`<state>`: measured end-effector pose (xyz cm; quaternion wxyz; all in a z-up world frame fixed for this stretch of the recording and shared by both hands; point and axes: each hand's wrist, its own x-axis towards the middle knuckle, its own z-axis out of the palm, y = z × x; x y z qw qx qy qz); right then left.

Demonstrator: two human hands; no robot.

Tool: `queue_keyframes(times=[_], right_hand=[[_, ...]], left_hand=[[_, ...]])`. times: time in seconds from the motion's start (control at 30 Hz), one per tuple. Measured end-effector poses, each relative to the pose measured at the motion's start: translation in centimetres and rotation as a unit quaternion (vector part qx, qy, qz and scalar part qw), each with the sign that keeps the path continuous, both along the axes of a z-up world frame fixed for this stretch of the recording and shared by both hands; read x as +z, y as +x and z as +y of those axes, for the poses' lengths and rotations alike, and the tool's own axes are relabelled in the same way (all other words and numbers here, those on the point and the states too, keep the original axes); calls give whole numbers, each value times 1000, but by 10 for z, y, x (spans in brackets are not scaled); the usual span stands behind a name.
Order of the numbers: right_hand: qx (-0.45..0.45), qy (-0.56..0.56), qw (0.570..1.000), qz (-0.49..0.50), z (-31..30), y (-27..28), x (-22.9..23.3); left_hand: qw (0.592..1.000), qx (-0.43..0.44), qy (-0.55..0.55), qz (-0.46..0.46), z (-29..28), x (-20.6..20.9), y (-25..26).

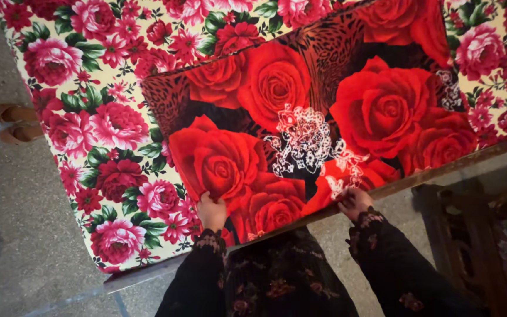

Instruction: The person smooths a floral bedsheet and two matching pillows on a wooden bed, then places a red rose-patterned throw blanket at the foot of the bed. The person uses both hands to flatten and align the bedding without changing the sheets.

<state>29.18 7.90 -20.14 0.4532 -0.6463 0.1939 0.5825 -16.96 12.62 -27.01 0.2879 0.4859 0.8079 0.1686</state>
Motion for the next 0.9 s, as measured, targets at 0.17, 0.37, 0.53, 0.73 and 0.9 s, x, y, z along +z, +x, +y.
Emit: queue_keyframes(times=[0.17,0.37,0.53,0.73,0.9], right_hand=[[-40,-7,998,-54,-3,10,-16],[-70,50,963,-255,-39,8,-31],[329,17,773,-542,-47,4,-41],[23,106,917,-383,-47,4,-49],[40,-10,967,-253,-49,2,-47]], left_hand=[[998,39,-31,35,-5,42,17],[993,46,-93,64,0,79,32],[996,9,-41,72,-3,66,22],[997,-31,-6,73,-7,51,14],[996,-21,-48,76,-4,70,21]])
